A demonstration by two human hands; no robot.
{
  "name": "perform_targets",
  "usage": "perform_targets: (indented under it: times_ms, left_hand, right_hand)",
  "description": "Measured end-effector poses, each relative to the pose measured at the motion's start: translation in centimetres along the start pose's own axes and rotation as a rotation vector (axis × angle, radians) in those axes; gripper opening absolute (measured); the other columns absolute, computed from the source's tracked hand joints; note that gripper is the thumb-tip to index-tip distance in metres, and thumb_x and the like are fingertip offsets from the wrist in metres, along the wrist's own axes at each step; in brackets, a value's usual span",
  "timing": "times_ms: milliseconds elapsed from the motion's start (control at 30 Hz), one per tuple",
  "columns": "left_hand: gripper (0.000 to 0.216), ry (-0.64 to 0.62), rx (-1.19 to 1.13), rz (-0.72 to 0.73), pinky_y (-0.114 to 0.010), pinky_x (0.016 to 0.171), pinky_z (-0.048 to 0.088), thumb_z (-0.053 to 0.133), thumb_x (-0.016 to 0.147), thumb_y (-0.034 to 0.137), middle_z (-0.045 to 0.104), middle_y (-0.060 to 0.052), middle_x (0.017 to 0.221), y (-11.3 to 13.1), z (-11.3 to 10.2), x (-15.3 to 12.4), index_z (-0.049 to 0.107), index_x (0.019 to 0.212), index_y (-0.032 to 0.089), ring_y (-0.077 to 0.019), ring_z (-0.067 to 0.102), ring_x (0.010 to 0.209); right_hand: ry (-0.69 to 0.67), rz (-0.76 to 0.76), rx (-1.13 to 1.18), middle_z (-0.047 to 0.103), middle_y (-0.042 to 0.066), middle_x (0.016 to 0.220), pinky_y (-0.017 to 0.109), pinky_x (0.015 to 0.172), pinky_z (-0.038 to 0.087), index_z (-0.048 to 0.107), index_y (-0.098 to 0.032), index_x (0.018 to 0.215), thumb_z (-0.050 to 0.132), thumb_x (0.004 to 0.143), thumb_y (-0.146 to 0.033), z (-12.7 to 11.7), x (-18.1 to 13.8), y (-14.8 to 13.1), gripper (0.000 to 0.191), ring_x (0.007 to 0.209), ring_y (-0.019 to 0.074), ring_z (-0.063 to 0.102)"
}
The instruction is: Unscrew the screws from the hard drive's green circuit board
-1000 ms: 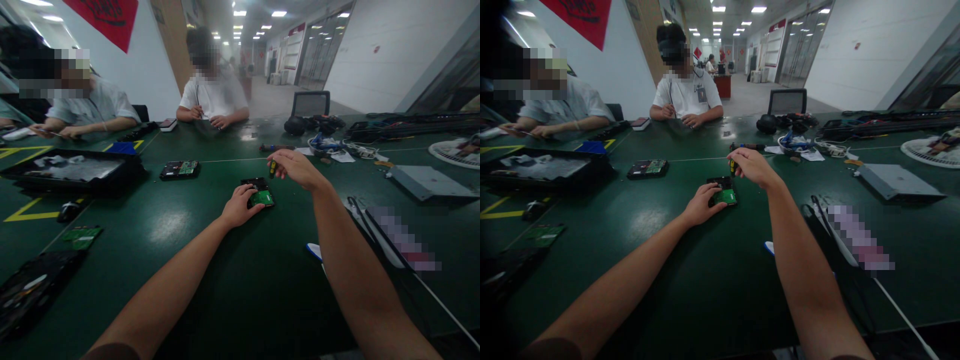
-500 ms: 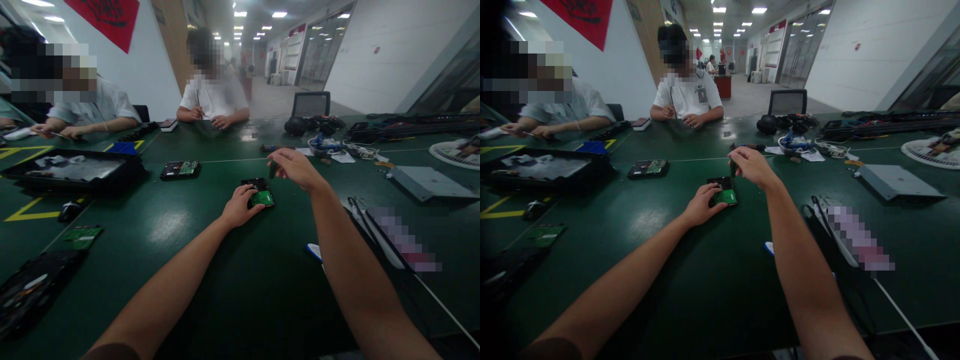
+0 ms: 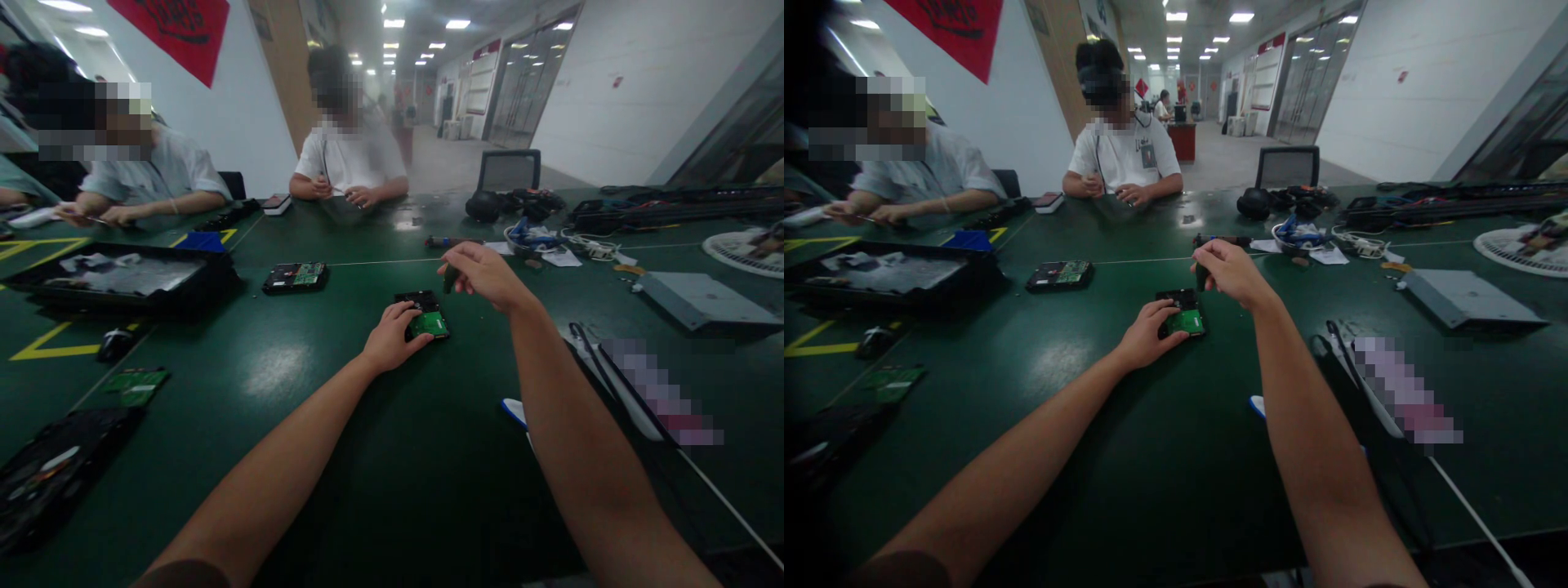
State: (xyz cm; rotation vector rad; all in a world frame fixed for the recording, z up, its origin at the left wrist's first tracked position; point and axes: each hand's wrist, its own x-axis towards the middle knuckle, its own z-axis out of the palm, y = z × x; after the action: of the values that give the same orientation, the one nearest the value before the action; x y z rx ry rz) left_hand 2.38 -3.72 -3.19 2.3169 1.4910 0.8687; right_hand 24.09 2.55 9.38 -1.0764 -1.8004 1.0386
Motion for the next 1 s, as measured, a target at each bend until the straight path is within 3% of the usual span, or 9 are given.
perform_targets:
  times_ms: [200, 367, 567, 767, 1000]
  left_hand:
    - [0.06, -0.007, -0.006, -0.004, -0.052, 0.119, 0.043, 0.066, 0.09, 0.059, 0.051, -0.011, 0.152, -0.04, -0.05, -0.03, 0.06, 0.138, 0.024, -0.0316, 0.041, 0.146]
    - [0.059, -0.008, -0.005, -0.011, -0.053, 0.119, 0.042, 0.067, 0.089, 0.059, 0.051, -0.011, 0.152, -0.19, 0.03, -0.03, 0.06, 0.137, 0.024, -0.0317, 0.042, 0.146]
    - [0.058, -0.004, -0.012, -0.009, -0.053, 0.119, 0.043, 0.067, 0.09, 0.059, 0.051, -0.011, 0.152, -0.13, -0.03, -0.03, 0.06, 0.137, 0.025, -0.032, 0.042, 0.146]
    - [0.059, -0.011, -0.008, -0.009, -0.053, 0.12, 0.042, 0.067, 0.089, 0.059, 0.052, -0.012, 0.151, -0.06, -0.11, 0.04, 0.06, 0.137, 0.024, -0.0316, 0.043, 0.146]
    - [0.058, -0.004, -0.006, -0.007, -0.053, 0.119, 0.043, 0.068, 0.09, 0.058, 0.052, -0.012, 0.151, -0.01, -0.11, 0.0, 0.06, 0.137, 0.025, -0.0317, 0.043, 0.146]
  right_hand:
    - [-0.08, -0.024, 0.046, 0.073, 0.007, 0.096, 0.025, 0.05, 0.046, 0.071, -0.021, 0.11, 0.057, 0.1, -0.042, -0.33, -0.01, 0.25, 0.027, 0.063, 0.012, 0.062]
    - [-0.001, -0.06, -0.086, 0.065, 0.003, 0.073, 0.024, 0.049, 0.04, 0.072, -0.02, 0.094, 0.064, 0.096, -0.042, -0.76, -0.13, 0.33, 0.023, 0.06, 0.0117, 0.056]
    - [-0.027, -0.012, -0.01, 0.074, 0.007, 0.095, 0.025, 0.046, 0.039, 0.067, -0.021, 0.097, 0.062, 0.097, -0.042, -0.37, -0.17, -0.03, 0.022, 0.059, 0.0109, 0.057]
    - [-0.091, -0.031, 0.024, 0.068, 0.004, 0.082, 0.026, 0.052, 0.045, 0.072, -0.021, 0.107, 0.056, 0.1, -0.042, -0.27, -0.21, -0.21, 0.027, 0.064, 0.0135, 0.061]
    - [0.041, -0.047, -0.071, 0.069, 0.004, 0.078, 0.026, 0.05, 0.04, 0.068, -0.02, 0.089, 0.065, 0.094, -0.038, -0.42, -0.13, 0.07, 0.019, 0.06, 0.0122, 0.057]
